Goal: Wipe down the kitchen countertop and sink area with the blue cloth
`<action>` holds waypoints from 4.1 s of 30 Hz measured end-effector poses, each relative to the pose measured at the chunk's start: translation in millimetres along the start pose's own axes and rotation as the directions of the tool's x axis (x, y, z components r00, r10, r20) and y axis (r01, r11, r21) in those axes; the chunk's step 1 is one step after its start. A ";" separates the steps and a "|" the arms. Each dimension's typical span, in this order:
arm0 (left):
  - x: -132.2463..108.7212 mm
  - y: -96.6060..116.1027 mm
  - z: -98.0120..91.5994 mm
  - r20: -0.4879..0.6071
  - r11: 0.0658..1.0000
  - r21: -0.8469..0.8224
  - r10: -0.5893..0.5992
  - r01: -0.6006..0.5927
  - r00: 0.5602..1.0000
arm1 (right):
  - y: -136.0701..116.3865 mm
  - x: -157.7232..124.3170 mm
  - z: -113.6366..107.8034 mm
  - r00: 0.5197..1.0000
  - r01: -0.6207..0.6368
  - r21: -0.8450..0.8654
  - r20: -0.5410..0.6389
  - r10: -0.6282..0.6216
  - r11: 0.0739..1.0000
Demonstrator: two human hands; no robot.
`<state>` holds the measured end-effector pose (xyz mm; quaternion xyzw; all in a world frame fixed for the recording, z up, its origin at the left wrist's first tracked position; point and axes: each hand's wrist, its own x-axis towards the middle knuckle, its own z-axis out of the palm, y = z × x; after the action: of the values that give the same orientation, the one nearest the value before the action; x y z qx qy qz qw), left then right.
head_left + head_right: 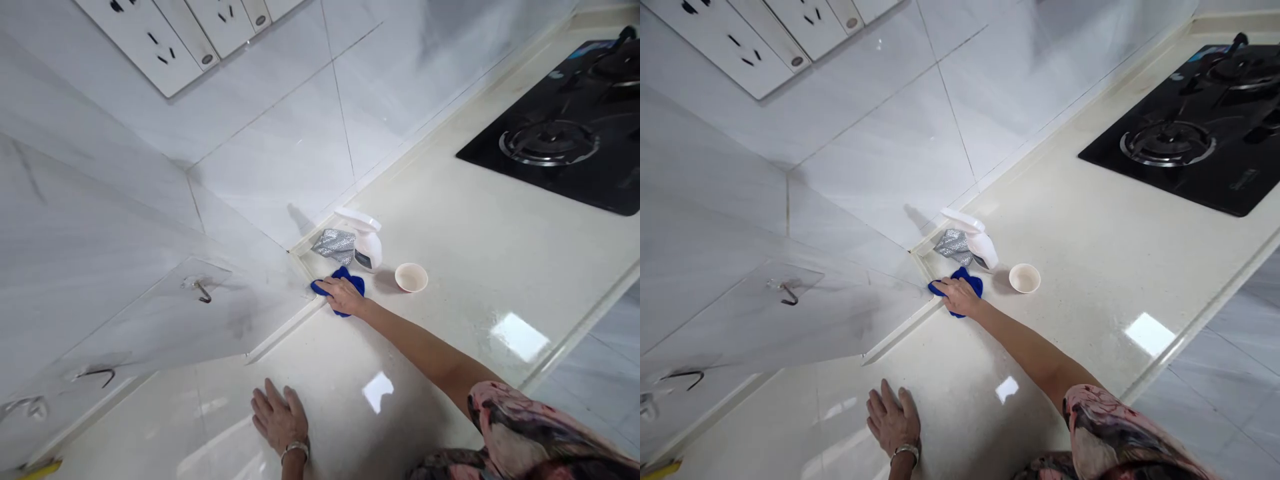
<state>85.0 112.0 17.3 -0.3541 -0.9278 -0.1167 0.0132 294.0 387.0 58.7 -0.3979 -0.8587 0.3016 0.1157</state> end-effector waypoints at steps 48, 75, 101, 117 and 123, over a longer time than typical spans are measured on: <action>0.8 -11.5 3.4 -0.031 0.997 0.053 0.049 -0.047 0.998 | -5.9 107.7 -8.1 0.970 -0.242 -0.074 -0.020 0.241 0.967; 3.0 -15.7 5.5 -0.043 0.996 0.072 0.060 -0.057 0.997 | -3.1 78.1 -21.2 0.974 -0.162 -0.169 0.130 0.185 0.972; 2.4 -1.9 -1.1 -0.033 0.999 0.028 0.027 -0.026 0.999 | 5.7 83.6 -23.0 0.987 -0.071 -0.204 0.125 0.098 0.976; 0.4 1.1 -2.2 -0.021 0.999 0.030 0.023 -0.022 1.000 | 8.8 -35.9 48.8 0.906 0.221 0.025 -0.374 -0.196 0.975; -2.1 1.7 -0.4 -0.012 1.000 0.014 0.016 -0.016 1.000 | -16.8 -35.5 65.6 0.942 0.071 -0.126 -0.316 -0.108 0.989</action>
<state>87.7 111.7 17.8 -0.3607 -0.9256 -0.1123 0.0220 278.2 323.9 18.5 -0.4081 -0.8611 0.1780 0.2454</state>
